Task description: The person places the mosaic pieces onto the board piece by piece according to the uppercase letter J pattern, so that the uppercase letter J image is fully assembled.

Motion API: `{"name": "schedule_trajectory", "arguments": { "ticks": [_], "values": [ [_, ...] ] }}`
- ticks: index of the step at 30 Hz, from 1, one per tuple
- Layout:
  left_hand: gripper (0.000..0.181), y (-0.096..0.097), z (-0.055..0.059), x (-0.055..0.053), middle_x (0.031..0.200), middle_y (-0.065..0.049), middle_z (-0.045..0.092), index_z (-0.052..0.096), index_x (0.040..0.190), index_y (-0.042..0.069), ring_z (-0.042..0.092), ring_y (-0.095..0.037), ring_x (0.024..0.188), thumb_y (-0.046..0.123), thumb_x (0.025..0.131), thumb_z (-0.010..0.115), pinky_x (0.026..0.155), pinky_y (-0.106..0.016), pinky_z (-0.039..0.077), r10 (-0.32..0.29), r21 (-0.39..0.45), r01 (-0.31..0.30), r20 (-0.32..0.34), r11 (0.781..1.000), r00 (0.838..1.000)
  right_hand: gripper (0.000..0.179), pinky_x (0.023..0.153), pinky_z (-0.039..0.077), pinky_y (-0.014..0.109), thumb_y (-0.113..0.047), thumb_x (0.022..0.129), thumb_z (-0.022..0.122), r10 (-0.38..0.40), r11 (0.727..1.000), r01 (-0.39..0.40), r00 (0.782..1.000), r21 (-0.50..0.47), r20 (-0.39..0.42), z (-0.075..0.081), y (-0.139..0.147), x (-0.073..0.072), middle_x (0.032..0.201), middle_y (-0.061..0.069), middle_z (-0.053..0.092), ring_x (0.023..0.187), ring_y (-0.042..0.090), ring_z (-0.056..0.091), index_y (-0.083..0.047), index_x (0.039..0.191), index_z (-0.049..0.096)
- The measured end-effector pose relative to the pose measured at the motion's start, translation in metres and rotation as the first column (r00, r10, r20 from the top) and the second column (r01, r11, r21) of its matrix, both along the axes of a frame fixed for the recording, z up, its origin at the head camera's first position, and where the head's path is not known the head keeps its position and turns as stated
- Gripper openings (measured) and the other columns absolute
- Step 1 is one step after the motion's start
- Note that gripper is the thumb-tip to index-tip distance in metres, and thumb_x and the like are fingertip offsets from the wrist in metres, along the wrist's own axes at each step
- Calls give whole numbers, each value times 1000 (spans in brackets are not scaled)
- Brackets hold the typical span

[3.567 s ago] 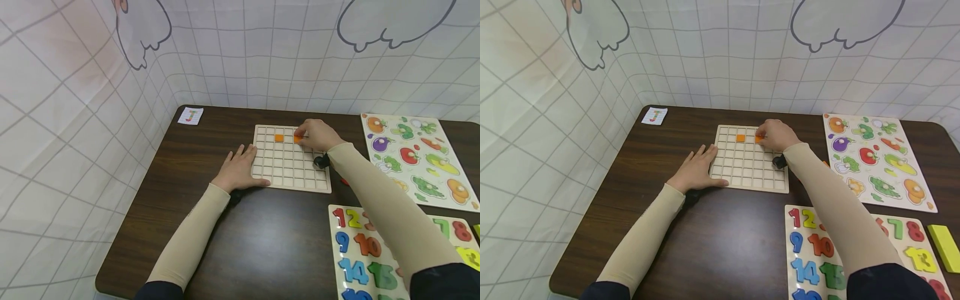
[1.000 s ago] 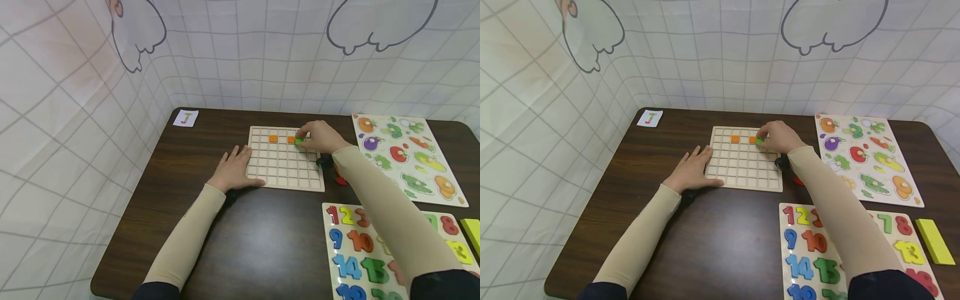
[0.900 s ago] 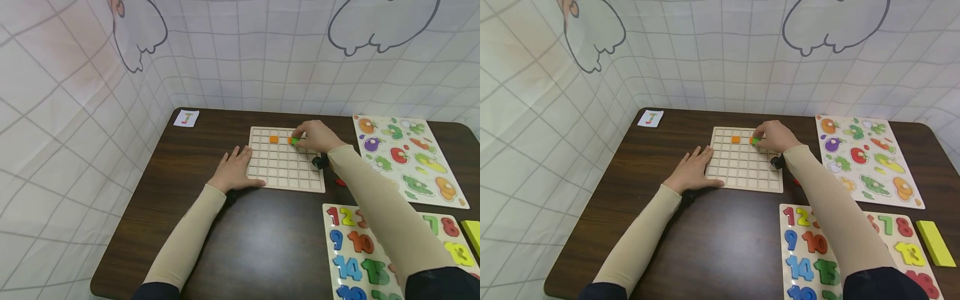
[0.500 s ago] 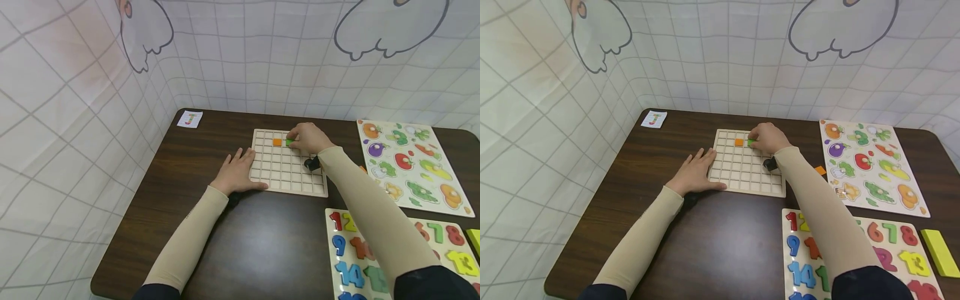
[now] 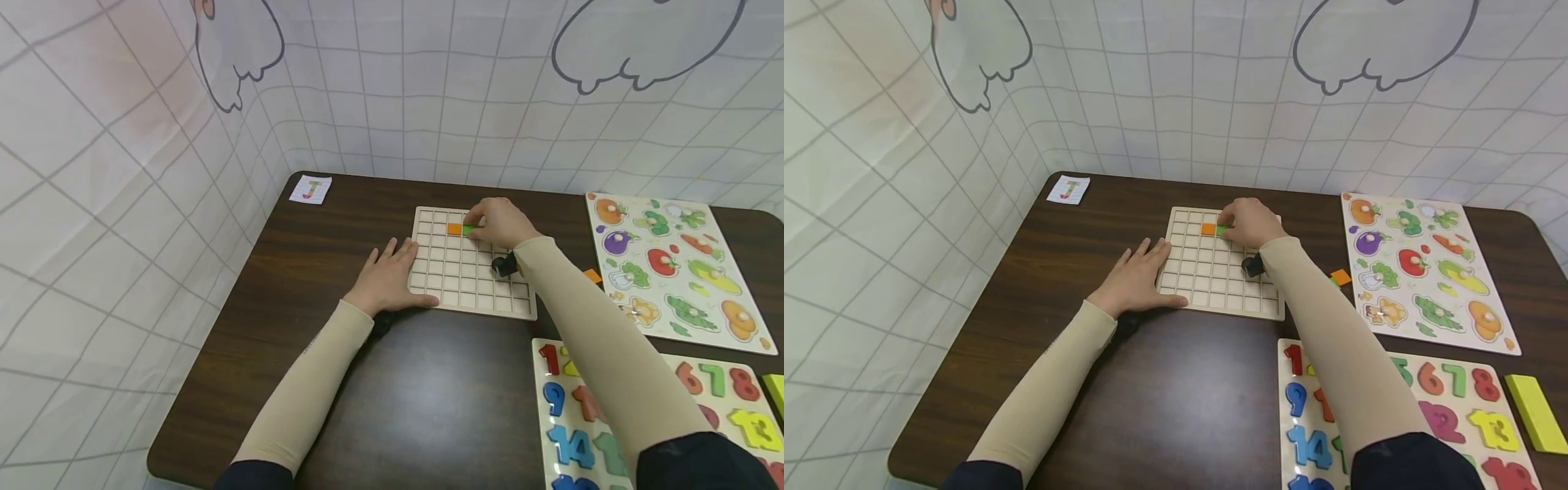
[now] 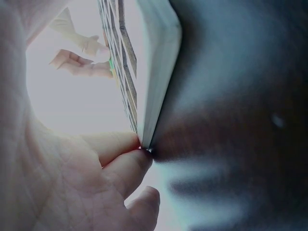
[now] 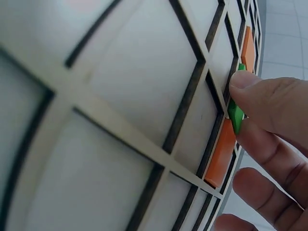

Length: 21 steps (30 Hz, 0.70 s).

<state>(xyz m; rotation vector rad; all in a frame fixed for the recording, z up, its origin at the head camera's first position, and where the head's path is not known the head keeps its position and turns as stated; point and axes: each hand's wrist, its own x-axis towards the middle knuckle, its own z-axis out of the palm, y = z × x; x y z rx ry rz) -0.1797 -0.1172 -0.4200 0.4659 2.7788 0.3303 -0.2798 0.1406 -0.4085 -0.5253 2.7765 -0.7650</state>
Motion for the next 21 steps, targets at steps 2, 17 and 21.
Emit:
{"name": "schedule_trajectory", "arguments": {
  "ticks": [2, 17, 21],
  "values": [
    [123, 0, -1, 0, 177, -4, 12, 13, 169, 15, 7, -31, 165, 82, 80, 66, 132, -57, 12, -1, 2, 1, 3, 1000, 1000, 28, 97, 55, 53, -14, 95, 76, 3, 1000, -3, 1000, -6, 8, -1, 1, 1, 131, 15, 67, 115, 34, 64, -8, 123, 76],
    [123, 0, 3, -4, 177, -3, 11, 12, 169, 16, 6, -31, 165, 82, 81, 66, 132, -58, 11, -7, 6, 7, 1, 1000, 1000, 27, 91, 53, 50, -20, 99, 69, -20, 999, 20, 1000, 37, 3, 12, 49, 16, 123, 15, 73, 105, 31, 64, -7, 123, 75],
    [122, 1, 0, -2, 177, -3, 10, 12, 169, 16, 5, -31, 165, 82, 81, 66, 132, -58, 11, -10, 9, 10, 5, 1000, 1000, 25, 82, 54, 46, -19, 98, 71, -4, 997, 6, 1000, 76, -20, 14, 72, 29, 118, 14, 75, 94, 27, 65, -7, 120, 76]
  ]
}}
